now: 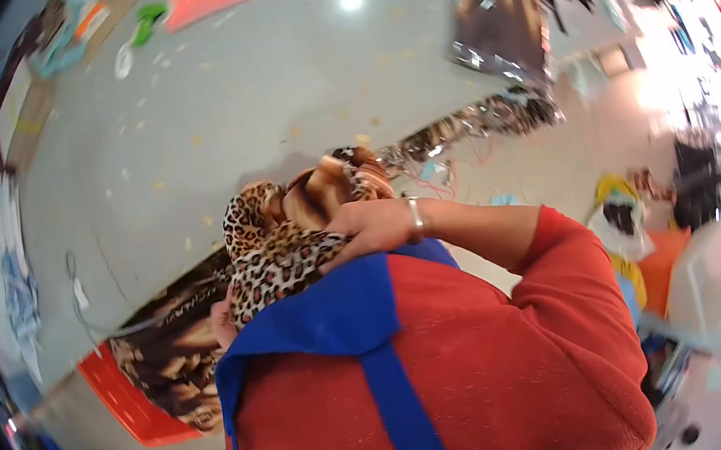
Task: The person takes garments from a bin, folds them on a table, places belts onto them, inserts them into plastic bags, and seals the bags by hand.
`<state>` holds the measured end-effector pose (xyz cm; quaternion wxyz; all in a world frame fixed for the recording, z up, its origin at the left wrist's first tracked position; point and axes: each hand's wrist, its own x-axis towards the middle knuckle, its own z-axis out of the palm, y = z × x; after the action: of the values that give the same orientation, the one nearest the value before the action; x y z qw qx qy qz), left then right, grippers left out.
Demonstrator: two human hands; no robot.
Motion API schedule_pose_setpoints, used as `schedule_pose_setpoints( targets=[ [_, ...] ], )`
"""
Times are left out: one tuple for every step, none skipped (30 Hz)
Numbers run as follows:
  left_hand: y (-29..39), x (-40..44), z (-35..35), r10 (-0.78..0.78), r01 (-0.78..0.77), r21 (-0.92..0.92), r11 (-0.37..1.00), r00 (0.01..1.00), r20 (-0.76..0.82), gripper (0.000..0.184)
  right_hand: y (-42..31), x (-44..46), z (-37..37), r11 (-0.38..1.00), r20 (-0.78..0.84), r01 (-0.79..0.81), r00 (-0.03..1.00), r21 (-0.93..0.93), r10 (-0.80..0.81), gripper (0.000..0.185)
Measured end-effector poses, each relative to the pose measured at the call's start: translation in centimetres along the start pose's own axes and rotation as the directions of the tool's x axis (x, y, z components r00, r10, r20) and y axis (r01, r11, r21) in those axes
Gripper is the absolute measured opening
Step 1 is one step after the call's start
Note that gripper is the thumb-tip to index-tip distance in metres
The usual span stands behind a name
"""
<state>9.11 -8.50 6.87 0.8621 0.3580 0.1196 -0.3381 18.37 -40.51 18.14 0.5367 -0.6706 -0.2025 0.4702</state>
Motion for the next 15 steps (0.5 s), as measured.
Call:
schedule_pose_setpoints(
  targets=[
    [-1.3, 0.5, -3.0, -0.035, 0.038, 0.155, 0.987, 0.999, -0.023, 0.058, 0.1, -0.3, 1.1, 0.998, -0.043, 0.021, 0.999, 0.063, -0.018, 0.020],
    [-1.2, 0.8, -2.7, -0.048, 0.054, 0.208, 0.977, 0.998, -0.034, 0.057, 0.7, -0.1, 2.2, 0.978, -0.125, 0.209, 0.971, 0.016, -0.205, 0.020],
    [-1.0, 1.0, -2.2, -0.049, 0.057, 0.214, 0.975, 0.998, -0.041, 0.056, 1.6, 0.3, 3.0, 0.923, -0.190, 0.382, 0.903, -0.054, -0.385, 0.020],
    [-0.9, 1.0, -1.8, -0.050, 0.060, 0.235, 0.970, 0.998, -0.050, 0.054, 2.2, 0.4, 3.7, 0.835, -0.233, 0.533, 0.802, -0.139, -0.550, 0.020],
    [-0.9, 0.9, -1.4, -0.043, 0.057, 0.255, 0.965, 0.997, -0.063, 0.053, 2.0, -0.1, 4.2, 0.831, -0.271, 0.513, 0.786, -0.217, -0.556, 0.020],
    [-0.8, 0.9, -1.2, -0.033, 0.053, 0.274, 0.960, 0.997, -0.077, 0.052, 2.5, -0.6, 4.5, 0.854, -0.273, 0.432, 0.818, -0.288, -0.506, 0.020],
    [-0.8, 0.8, -1.0, -0.021, 0.047, 0.291, 0.955, 0.995, -0.094, 0.051, 3.3, -0.9, 4.9, 0.869, -0.280, 0.346, 0.847, -0.354, -0.451, 0.021],
    [-0.8, 0.6, -1.0, -0.005, 0.040, 0.309, 0.950, 0.994, -0.112, 0.050, 3.8, -1.4, 5.4, 0.874, -0.289, 0.258, 0.872, -0.412, -0.394, 0.021],
    [-0.8, 0.5, -0.9, 0.020, 0.025, 0.328, 0.944, 0.991, -0.132, 0.049, 3.1, -2.1, 6.1, 0.889, -0.337, 0.296, 0.845, -0.351, -0.414, 0.026],
    [-0.8, 0.4, -0.8, 0.048, 0.007, 0.344, 0.939, 0.987, -0.152, 0.048, 3.0, -2.6, 6.5, 0.889, -0.356, 0.300, 0.835, -0.345, -0.420, 0.026],
    [-0.7, 0.2, -0.7, 0.082, -0.015, 0.359, 0.933, 0.982, -0.172, 0.047, 3.0, -2.9, 7.0, 0.890, -0.370, 0.309, 0.825, -0.336, -0.427, 0.026],
    [-0.7, -0.1, -0.6, 0.115, -0.035, 0.376, 0.926, 0.975, -0.193, 0.046, 3.0, -3.0, 7.6, 0.888, -0.382, 0.321, 0.815, -0.328, -0.435, 0.025],
    [-0.6, -0.2, -0.4, 0.153, -0.060, 0.388, 0.920, 0.965, -0.213, 0.045, 3.5, -2.9, 8.0, 0.863, -0.444, 0.357, 0.748, -0.357, -0.493, 0.027],
    [-0.5, -0.3, -0.2, 0.192, -0.087, 0.401, 0.912, 0.954, -0.230, 0.045, 3.8, -3.1, 8.5, 0.895, -0.472, 0.303, 0.768, -0.328, -0.433, 0.028],
    [-0.3, -0.5, -0.1, 0.233, -0.114, 0.412, 0.904, 0.939, -0.251, 0.044, 3.9, -3.5, 8.9, 0.923, -0.496, 0.246, 0.786, -0.296, -0.368, 0.029]
  ],
)
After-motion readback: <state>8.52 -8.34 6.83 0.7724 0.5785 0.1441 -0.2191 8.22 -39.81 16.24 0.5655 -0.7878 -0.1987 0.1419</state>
